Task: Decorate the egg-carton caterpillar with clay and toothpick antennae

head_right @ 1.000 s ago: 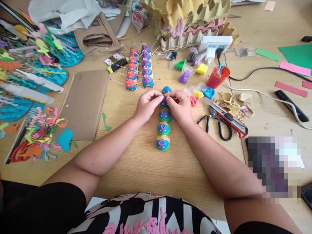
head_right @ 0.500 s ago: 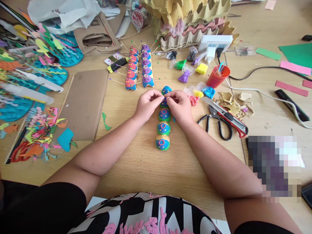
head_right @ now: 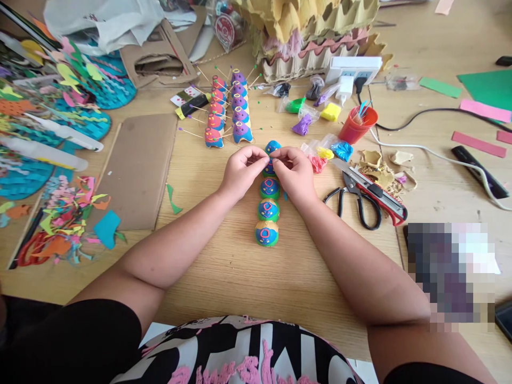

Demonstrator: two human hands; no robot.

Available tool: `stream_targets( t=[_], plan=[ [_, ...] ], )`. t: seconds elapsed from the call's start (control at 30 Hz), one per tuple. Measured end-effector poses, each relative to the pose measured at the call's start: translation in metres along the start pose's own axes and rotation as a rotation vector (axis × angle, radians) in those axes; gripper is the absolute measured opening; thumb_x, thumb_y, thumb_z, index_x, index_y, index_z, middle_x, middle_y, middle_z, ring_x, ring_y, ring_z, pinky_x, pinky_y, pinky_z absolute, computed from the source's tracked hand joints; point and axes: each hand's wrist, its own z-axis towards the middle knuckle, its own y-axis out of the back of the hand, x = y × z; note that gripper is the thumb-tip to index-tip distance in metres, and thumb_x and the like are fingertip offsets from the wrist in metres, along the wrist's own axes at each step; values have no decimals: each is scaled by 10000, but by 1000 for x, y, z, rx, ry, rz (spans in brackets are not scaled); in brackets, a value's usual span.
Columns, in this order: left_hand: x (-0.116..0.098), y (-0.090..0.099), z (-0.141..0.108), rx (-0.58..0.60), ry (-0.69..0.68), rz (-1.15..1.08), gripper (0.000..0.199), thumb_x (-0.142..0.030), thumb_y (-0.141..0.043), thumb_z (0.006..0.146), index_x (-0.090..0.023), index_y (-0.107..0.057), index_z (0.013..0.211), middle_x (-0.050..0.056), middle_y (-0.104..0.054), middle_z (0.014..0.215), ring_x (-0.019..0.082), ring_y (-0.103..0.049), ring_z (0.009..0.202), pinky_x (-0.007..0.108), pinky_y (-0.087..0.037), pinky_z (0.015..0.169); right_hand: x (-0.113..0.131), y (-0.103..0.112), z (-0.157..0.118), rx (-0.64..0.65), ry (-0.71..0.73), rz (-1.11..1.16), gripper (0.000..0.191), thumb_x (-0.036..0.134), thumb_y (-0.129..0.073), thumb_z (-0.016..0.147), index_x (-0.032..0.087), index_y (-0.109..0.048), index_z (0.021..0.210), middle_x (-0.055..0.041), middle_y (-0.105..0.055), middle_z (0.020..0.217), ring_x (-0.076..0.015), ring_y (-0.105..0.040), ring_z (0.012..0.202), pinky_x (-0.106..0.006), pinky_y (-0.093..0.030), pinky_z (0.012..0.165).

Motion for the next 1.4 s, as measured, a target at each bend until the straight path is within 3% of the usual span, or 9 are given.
stream_targets(
  t=[0.27, 0.53, 0.93, 1.4],
  plan=[
    [-2, -1, 0, -19, -3, -23, 77, -134, -708, 843, -197, -688, 804, -12, -697, 778, 119, -615, 735, 259, -496, 734, 4, 0, -1, 3, -8, 1, 72, 207, -711, 765, 233, -673, 821, 14, -693, 826, -130, -630, 751, -295, -535, 720],
    [3, 0, 0, -31, 6, -22, 89, -240, -698, 891, -196, -743, 827, 4, -725, 814, 127, -626, 772, 261, -509, 771, 1, 0, 0, -28, -17, 34, 5, 232, -679, 810, 232, -683, 809, 14, -701, 816, -136, -626, 768, -291, -529, 729],
    [4, 0, 0, -24, 8, -50, 102, -226, -693, 894, -181, -761, 832, 13, -744, 839, 124, -644, 794, 256, -516, 802, 7, -2, -1, -72, -32, -33, 111, 212, -629, 844, 215, -640, 734, 29, -617, 694, -117, -554, 659, -272, -471, 647],
    [6, 1, 1, -23, -4, -42, 98, -224, -695, 896, -178, -758, 836, 16, -754, 860, 126, -661, 818, 251, -524, 815, 8, -1, -1, -56, -7, -73, 115, 233, -632, 844, 212, -649, 732, 16, -622, 733, -124, -560, 709, -284, -481, 700]
  ],
)
